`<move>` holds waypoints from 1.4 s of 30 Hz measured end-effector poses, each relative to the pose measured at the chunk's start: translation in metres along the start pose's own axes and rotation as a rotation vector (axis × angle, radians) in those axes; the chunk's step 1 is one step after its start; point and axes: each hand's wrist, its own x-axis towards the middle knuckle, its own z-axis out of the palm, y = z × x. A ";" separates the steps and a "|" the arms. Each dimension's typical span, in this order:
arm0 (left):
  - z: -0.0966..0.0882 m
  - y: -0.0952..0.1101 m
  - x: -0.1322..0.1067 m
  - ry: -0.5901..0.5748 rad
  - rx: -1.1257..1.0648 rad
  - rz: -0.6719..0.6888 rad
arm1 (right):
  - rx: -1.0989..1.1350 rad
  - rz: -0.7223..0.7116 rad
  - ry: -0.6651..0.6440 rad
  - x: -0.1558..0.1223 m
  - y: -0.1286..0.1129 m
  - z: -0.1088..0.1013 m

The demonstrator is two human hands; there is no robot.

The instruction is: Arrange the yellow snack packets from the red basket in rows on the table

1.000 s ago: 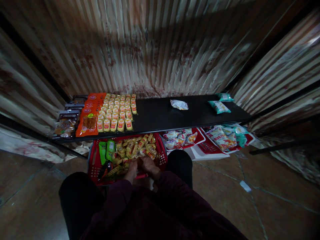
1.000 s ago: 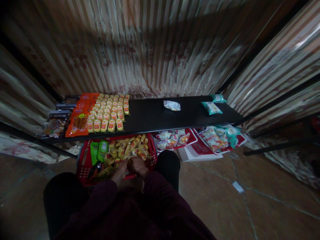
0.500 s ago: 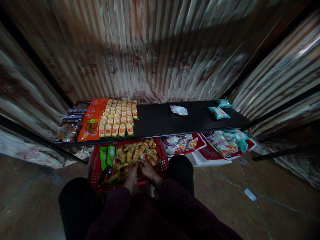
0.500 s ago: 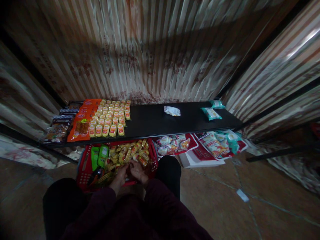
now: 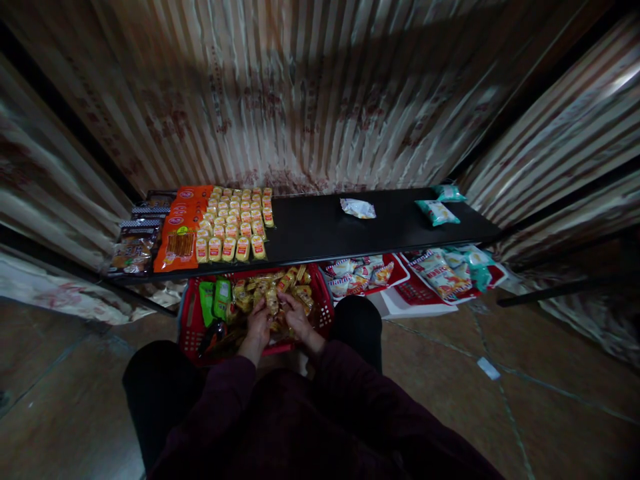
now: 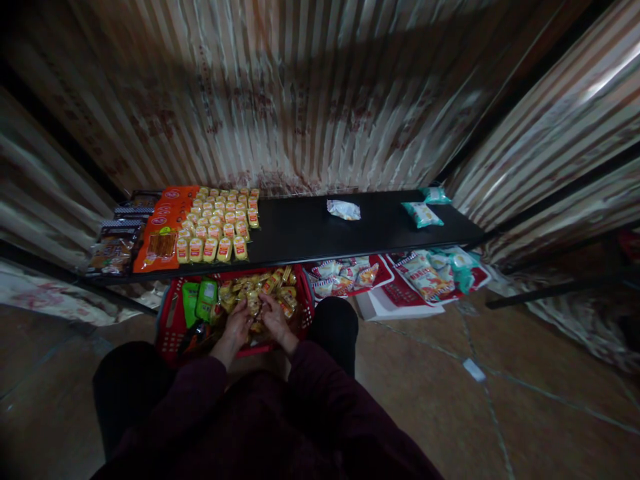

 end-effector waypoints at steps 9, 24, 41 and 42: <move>0.004 0.010 -0.009 -0.029 -0.011 -0.009 | -0.043 -0.061 -0.022 -0.001 -0.019 0.000; 0.024 0.019 -0.026 -0.104 0.050 0.224 | -0.189 -0.066 0.025 -0.007 -0.062 0.004; 0.034 0.018 -0.035 -0.123 0.335 0.584 | 0.198 0.155 0.110 -0.002 -0.072 0.015; 0.034 0.018 -0.036 -0.121 0.334 0.588 | 0.210 0.154 0.114 -0.002 -0.073 0.015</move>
